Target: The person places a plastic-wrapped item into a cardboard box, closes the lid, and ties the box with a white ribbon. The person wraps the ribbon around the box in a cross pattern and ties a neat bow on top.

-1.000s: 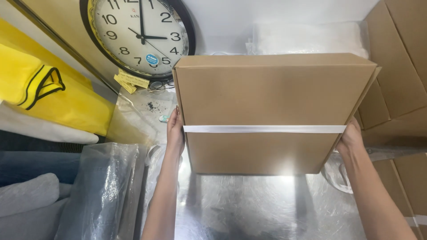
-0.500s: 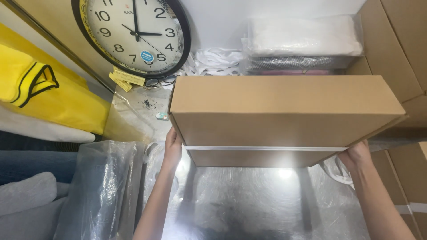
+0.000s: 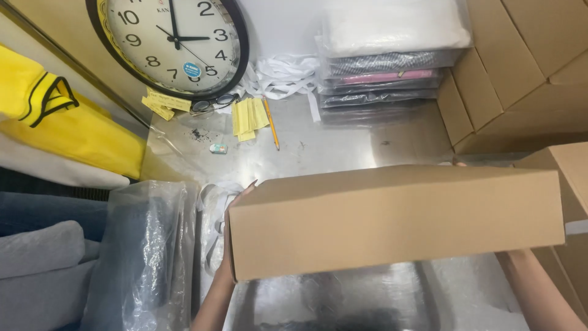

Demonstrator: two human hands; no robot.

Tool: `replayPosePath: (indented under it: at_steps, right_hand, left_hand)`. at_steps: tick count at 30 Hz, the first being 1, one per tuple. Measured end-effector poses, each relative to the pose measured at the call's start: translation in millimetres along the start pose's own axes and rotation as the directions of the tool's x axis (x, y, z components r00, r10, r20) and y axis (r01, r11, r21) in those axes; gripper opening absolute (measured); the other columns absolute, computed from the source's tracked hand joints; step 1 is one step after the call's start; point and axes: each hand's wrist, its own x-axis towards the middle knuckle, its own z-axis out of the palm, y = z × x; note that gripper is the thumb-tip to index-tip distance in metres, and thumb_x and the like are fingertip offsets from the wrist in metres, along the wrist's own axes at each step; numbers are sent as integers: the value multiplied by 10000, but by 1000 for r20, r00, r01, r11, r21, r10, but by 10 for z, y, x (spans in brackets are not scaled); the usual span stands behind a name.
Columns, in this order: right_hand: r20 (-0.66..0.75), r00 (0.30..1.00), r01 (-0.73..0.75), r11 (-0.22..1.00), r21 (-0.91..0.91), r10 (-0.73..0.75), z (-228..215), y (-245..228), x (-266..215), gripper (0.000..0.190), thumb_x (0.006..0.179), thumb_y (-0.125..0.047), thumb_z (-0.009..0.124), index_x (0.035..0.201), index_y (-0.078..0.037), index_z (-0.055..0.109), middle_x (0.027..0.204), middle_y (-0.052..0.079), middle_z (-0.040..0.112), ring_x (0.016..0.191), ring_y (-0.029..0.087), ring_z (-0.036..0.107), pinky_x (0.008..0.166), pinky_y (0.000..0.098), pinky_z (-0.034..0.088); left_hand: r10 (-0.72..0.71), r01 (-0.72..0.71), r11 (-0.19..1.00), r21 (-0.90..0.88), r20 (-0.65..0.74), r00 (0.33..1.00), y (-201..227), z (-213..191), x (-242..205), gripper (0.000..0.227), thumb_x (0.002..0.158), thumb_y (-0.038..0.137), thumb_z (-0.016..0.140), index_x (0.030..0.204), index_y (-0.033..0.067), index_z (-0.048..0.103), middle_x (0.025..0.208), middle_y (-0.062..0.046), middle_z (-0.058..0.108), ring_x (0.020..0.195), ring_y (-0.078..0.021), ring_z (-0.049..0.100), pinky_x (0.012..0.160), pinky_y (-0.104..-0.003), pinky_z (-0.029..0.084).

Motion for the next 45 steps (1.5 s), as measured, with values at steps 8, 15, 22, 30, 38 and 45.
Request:
replayPosePath:
  at_steps: [8, 15, 22, 30, 38, 45]
  right_hand:
    - [42, 999, 20, 999, -47, -18, -465, 247, -674, 149, 1039, -171, 640, 1160, -87, 622, 1495, 186, 672, 1229, 224, 697, 922, 331, 544]
    - [83, 996, 32, 996, -88, -25, -502, 255, -878, 165, 1066, -205, 643, 1165, -78, 605, 1557, 209, 657, 1282, 233, 690, 955, 332, 532]
    - [87, 996, 63, 940, -336, -36, -514, 450, -892, 101, 1032, -81, 721, 1058, -16, 647, 1269, 176, 773, 1177, 222, 725, 1013, 323, 546]
    - [70, 997, 44, 603, -797, 20, -189, 483, -619, 81, 1063, -138, 717, 1125, -92, 742, 1217, 29, 835, 1019, 177, 782, 893, 337, 535]
    - [637, 767, 641, 32, -767, -81, -275, 404, -282, 103, 935, -129, 693, 855, -190, 671, 688, 47, 629, 826, 293, 582, 679, 441, 452]
    - [895, 446, 889, -109, -445, -11, -431, 181, 144, 199, 950, -350, 742, 866, -170, 738, 794, -4, 715, 813, 262, 615, 728, 417, 487]
  left_hand:
    - [609, -716, 560, 418, 378, 697, 379, -150, -709, 276, 1097, 59, 310, 947, -8, 532, 1487, -219, 619, 1459, -504, 537, 1244, -639, 347]
    - [587, -879, 337, 338, 654, 477, 193, -393, -847, 253, 1042, -21, 463, 814, 70, 522, 1458, -121, 667, 1442, -473, 560, 1190, -597, 387]
    - [572, -930, 251, 267, 735, 365, 238, -516, -683, 239, 1110, 61, 573, 895, 92, 672, 1510, 38, 651, 1457, -364, 560, 1246, -604, 384]
    - [572, -913, 111, 393, 726, 382, 140, -450, -459, 83, 1096, 66, 646, 1128, 89, 719, 1585, 51, 585, 1488, -347, 536, 1282, -567, 378]
    - [510, -830, 32, 556, 706, 492, 183, -398, -561, 454, 1047, -95, 563, 1452, 87, 653, 1669, 110, 473, 1552, -309, 460, 1264, -591, 394]
    - [463, -802, -50, 595, 726, 509, 91, -385, -670, 249, 1056, 9, 637, 856, 111, 744, 1697, -6, 462, 1551, -360, 451, 1274, -631, 347]
